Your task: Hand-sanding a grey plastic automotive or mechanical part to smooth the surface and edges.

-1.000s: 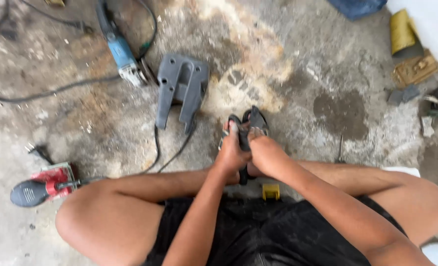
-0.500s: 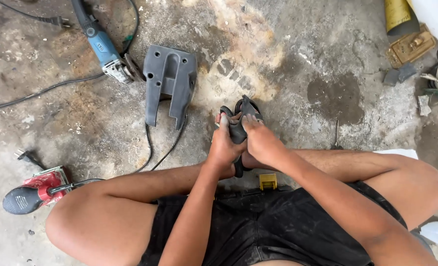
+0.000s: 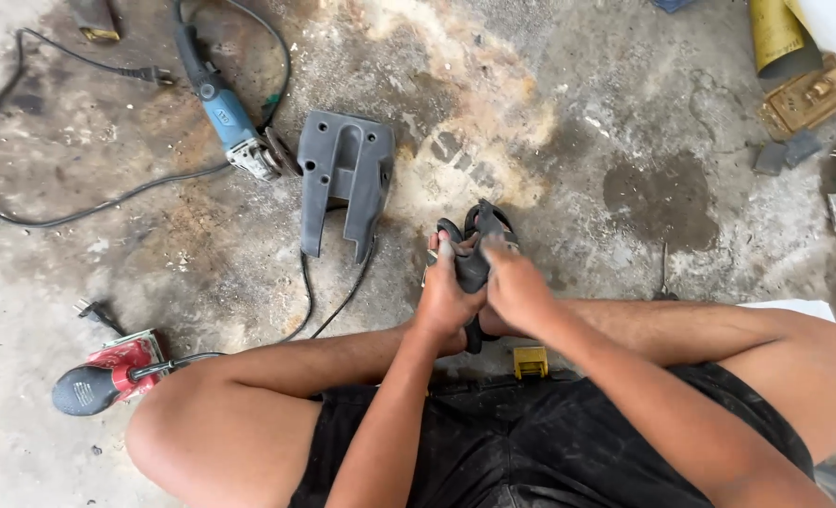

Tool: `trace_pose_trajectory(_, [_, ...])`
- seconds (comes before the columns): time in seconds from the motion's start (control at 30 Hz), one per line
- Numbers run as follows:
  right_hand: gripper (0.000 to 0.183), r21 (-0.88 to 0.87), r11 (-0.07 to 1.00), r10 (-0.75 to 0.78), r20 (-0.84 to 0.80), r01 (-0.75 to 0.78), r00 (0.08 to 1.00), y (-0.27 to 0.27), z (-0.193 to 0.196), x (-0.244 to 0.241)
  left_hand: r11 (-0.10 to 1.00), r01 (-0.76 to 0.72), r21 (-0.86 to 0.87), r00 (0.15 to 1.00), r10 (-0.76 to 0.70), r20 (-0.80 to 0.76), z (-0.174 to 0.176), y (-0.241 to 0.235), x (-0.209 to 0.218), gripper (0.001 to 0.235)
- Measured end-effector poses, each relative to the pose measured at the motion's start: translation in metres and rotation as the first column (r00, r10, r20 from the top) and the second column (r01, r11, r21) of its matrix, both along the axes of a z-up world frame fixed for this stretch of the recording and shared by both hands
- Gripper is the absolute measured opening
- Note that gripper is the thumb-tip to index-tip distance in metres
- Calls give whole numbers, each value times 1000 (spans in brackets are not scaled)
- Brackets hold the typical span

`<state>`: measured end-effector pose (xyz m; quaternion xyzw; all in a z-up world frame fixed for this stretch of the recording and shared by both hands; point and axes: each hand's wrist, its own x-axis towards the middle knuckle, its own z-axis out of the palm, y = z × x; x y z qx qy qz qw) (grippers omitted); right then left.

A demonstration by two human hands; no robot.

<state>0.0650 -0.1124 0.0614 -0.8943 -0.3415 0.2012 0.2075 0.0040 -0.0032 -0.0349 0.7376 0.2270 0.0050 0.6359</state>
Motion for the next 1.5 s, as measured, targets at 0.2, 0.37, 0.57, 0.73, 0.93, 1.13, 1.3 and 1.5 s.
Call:
trace_pose_trajectory(0.2, [53, -213, 965, -197, -191, 155, 962, -11, -122, 80, 1000, 19, 7, 1000, -19, -9, 13, 6, 0, 77])
trace_pose_trajectory(0.37, [48, -75, 997, 10, -63, -15, 998, -5, -4, -5, 998, 62, -6, 998, -62, 5, 36, 7, -2, 82])
trace_pose_trajectory(0.57, [47, -142, 986, -112, -170, 88, 979, -6, -65, 58, 988, 156, 15, 986, -154, -71, 25, 7, 0, 68])
trace_pose_trajectory(0.73, [52, -131, 988, -118, -244, 88, 963, -5, -35, 49, 998, 50, -34, 998, -49, 27, 5, 9, -5, 92])
trace_pose_trajectory(0.93, [48, -164, 986, -30, -129, 8, 991, -7, -40, 35, 995, 100, -12, 993, -100, 57, 2, 6, -2, 95])
trace_pose_trajectory(1.13, [52, -148, 985, -127, -259, 91, 957, 0, -49, 58, 998, 39, -49, 996, -43, -74, 28, 10, -1, 67])
trace_pose_trajectory(1.3, [49, -134, 989, 38, -140, -57, 989, 15, 27, -9, 995, 70, -74, 997, -73, -38, 34, 9, -2, 88])
trace_pose_trajectory(1.5, [50, -139, 984, -147, -271, 112, 951, -2, -87, 95, 993, 119, 18, 985, -116, -127, 33, 7, -3, 72])
